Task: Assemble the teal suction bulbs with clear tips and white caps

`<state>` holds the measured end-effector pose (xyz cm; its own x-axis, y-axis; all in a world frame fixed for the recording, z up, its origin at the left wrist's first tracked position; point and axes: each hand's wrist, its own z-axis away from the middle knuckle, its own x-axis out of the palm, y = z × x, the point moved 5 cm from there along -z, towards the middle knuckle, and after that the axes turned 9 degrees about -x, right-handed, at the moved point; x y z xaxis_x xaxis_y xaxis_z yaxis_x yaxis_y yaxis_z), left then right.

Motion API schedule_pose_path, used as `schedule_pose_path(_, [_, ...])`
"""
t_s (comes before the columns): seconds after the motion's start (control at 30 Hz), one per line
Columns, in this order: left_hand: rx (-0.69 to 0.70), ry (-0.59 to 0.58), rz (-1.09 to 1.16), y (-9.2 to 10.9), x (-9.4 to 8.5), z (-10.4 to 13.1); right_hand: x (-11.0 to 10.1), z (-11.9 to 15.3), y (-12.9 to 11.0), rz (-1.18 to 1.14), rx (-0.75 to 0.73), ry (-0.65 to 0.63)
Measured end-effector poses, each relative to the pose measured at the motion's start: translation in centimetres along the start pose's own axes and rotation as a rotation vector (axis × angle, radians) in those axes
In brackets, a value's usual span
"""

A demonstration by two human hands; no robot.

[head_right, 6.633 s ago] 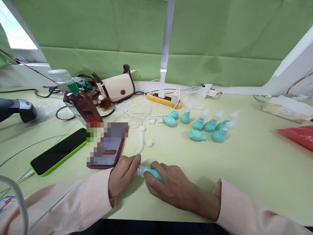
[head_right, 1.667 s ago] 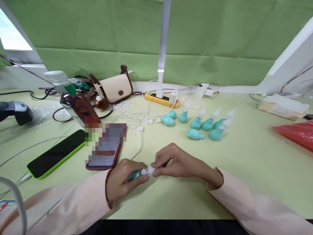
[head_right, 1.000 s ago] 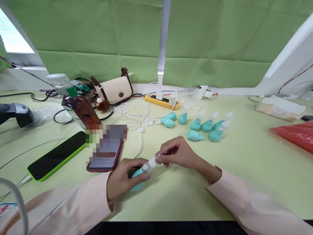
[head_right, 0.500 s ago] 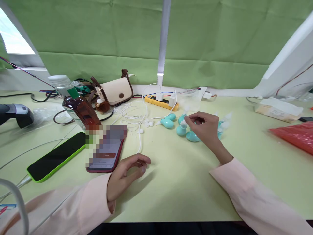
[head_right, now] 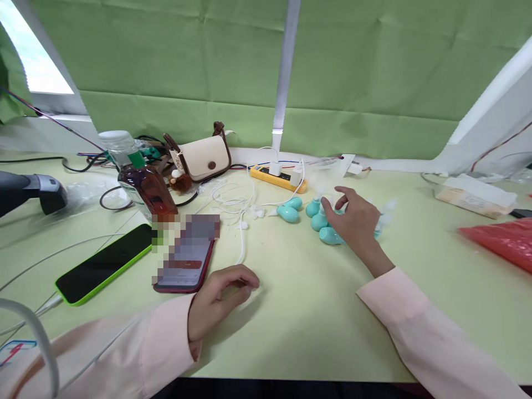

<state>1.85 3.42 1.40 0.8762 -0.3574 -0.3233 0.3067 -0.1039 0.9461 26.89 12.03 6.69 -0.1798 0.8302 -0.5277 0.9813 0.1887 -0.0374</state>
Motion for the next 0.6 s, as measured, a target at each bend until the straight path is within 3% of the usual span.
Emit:
schedule_pose_path(0.1, [0.015, -0.005, -0.016, 0.0, 0.0, 0.0, -1.1, 0.1, -1.8, 0.052, -0.137, 0.143])
schedule_pose_path(0.17, [0.024, -0.012, -0.03, 0.1, 0.1, 0.0, -0.9, 0.1, -4.2, -0.012, -0.322, 0.114])
schedule_pose_path(0.27, [0.039, -0.023, -0.055, 0.2, 0.1, 0.0, 1.6, 0.1, -8.9, -0.109, -0.584, -0.174])
schedule_pose_path(0.37, [0.058, -0.024, -0.083, 0.2, 0.2, 0.0, 5.4, 0.0, -12.6, -0.115, -0.653, -0.53])
schedule_pose_path(0.47, [0.074, -0.015, -0.105, 0.1, 0.1, 0.0, 8.3, 0.0, -14.5, -0.115, -0.662, -0.615])
schedule_pose_path(0.6, [0.087, -0.012, -0.125, 0.1, 0.1, -0.1, 10.7, 0.6, -15.0, -0.119, -0.666, -0.683])
